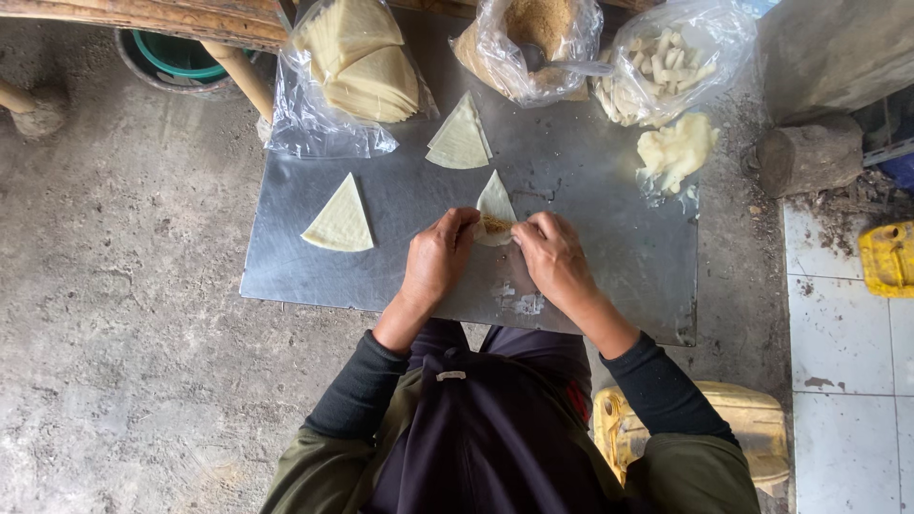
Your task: The person folds triangular pastry sheets into cones, adds a spoonful of grainy filling, and seals the edges to form samosas. They repeat this process for multiple units, placing finished pieces aside on the metal table.
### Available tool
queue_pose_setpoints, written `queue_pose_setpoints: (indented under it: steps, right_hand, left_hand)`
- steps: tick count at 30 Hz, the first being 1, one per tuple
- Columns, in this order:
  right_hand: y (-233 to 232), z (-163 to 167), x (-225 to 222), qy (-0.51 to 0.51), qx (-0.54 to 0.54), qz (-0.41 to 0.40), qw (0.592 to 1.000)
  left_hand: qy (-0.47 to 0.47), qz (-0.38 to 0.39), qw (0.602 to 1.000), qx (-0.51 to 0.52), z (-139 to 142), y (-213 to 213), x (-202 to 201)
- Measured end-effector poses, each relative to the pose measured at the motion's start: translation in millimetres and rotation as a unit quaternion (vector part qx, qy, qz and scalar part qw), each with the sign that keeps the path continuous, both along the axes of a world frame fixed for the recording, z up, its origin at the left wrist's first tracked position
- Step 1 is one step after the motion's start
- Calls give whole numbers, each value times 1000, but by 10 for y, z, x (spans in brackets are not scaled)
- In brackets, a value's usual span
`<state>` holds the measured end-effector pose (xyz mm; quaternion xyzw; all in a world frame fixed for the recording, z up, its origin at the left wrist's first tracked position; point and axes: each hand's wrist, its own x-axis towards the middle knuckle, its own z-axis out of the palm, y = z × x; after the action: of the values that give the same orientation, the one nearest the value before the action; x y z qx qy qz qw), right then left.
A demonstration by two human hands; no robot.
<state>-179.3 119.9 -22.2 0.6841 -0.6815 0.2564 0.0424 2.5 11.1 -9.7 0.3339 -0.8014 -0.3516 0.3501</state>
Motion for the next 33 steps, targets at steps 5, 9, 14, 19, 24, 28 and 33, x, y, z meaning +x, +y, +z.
queue_pose_setpoints:
  steps: [5,9,14,19,24,28,33]
  right_hand:
    - [23,67,4,-25,-3,7,1000]
    - [6,213,46,-66,-29,14,997]
    - [-68,310,89,-168,-7,26,985]
    - [-132,288,146,-211,-34,29,976]
    - [-166,254,137,-230,-42,24,972]
    - [-108,242,60,-170,-14,-3,985]
    - [-54,191,-3,-113,-11,-1,994]
  left_hand:
    - [13,-11,1000,-20,-9,3,2]
    - [5,-25,1000,-8,-1,4,1]
    - [4,-27,1000,-5,24,7,-1]
    - [8,-41,999,6,33,5,-12]
    - [2,-54,998,-12,52,3,-19]
    - [-2,-53,999,-3,78,10,-25]
    - [-11,-45,999,-4,92,25,-21]
